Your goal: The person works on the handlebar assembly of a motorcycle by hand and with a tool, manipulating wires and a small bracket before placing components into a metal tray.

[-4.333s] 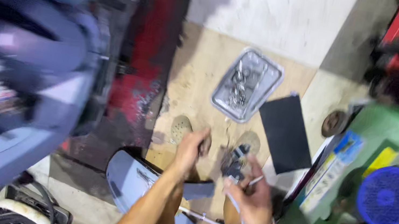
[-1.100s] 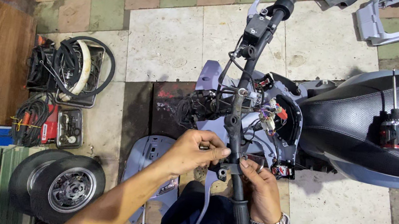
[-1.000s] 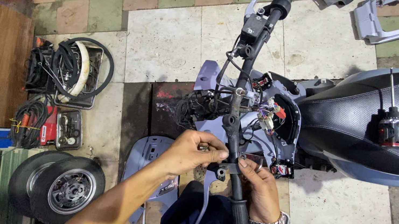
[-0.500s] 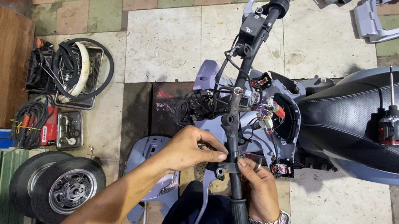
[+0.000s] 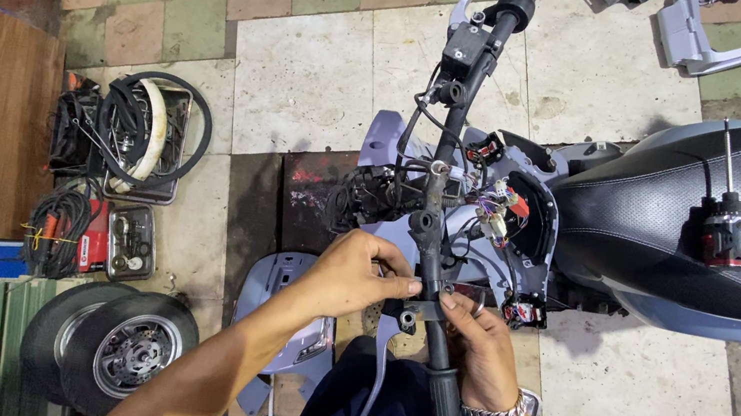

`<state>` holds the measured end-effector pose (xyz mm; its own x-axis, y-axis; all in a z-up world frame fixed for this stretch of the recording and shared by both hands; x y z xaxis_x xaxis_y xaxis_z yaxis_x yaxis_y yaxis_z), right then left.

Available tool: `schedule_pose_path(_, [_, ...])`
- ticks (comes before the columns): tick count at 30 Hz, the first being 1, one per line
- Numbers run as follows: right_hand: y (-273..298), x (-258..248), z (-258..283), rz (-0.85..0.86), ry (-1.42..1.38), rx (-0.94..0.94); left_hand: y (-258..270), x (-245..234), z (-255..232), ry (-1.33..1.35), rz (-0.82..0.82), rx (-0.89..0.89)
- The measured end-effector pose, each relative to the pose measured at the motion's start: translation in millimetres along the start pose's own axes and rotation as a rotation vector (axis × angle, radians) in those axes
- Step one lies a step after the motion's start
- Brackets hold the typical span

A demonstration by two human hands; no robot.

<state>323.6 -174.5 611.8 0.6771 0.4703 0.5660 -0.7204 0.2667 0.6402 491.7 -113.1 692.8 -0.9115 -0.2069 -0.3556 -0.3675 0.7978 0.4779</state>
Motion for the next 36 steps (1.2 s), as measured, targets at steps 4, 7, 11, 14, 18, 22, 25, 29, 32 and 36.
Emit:
schedule_pose_path(4, [1.0, 3.8, 1.1, 0.034, -0.011, 0.003, 2.7, 3.3, 9.2, 0.027, 0.044, -0.063])
schedule_pose_path(7, [1.8, 7.0, 2.6, 0.078, -0.012, -0.026, 12.3, -12.8, -9.1, -0.124, -0.034, 0.211])
schedule_pose_path(11, [0.9, 5.1, 0.7, 0.07, -0.021, -0.021, 24.6, -20.7, -25.7, -0.134, 0.013, 0.219])
schedule_pose_path(14, [-0.3, 0.9, -0.5, 0.028, 0.005, -0.028, 27.1, -13.1, -34.0, 0.135, 0.083, -0.024])
schedule_pose_path(18, [-0.3, -3.9, -4.9, 0.012, -0.014, -0.019, 22.7, -7.4, -76.6, -0.043, 0.039, 0.145])
schedule_pose_path(22, [-2.8, -6.4, -7.1, 0.027, -0.026, -0.044, 17.2, 0.0, -111.0, -0.254, -0.035, 0.497])
schedule_pose_path(25, [-4.7, -6.1, -7.8, 0.032, -0.036, -0.049, 6.2, 11.2, -104.1, -0.342, 0.064, 0.461])
schedule_pose_path(29, [-2.2, 0.3, -10.1, 0.045, -0.112, 0.009, 2.4, 22.4, -107.0, -0.494, 0.112, 0.527])
schedule_pose_path(32, [-0.3, 6.2, -5.5, 0.079, -0.112, -0.008, -6.5, 29.4, -107.5, -0.559, 0.135, 0.522])
schedule_pose_path(36, [0.5, 7.4, -5.5, 0.088, -0.139, -0.012, -10.8, 33.8, -102.2, -0.6, 0.168, 0.453])
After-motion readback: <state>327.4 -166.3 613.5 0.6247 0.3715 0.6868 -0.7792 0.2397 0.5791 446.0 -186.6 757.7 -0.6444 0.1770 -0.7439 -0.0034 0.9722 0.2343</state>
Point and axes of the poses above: each hand's wrist, its own y-axis away from the middle knuckle, its own x-axis out of the palm, z = x × y, the point moved 10 cm from there along -y, towards the middle knuckle, and after that the axes turned 3 degrees about z, right-handed, at the moved point
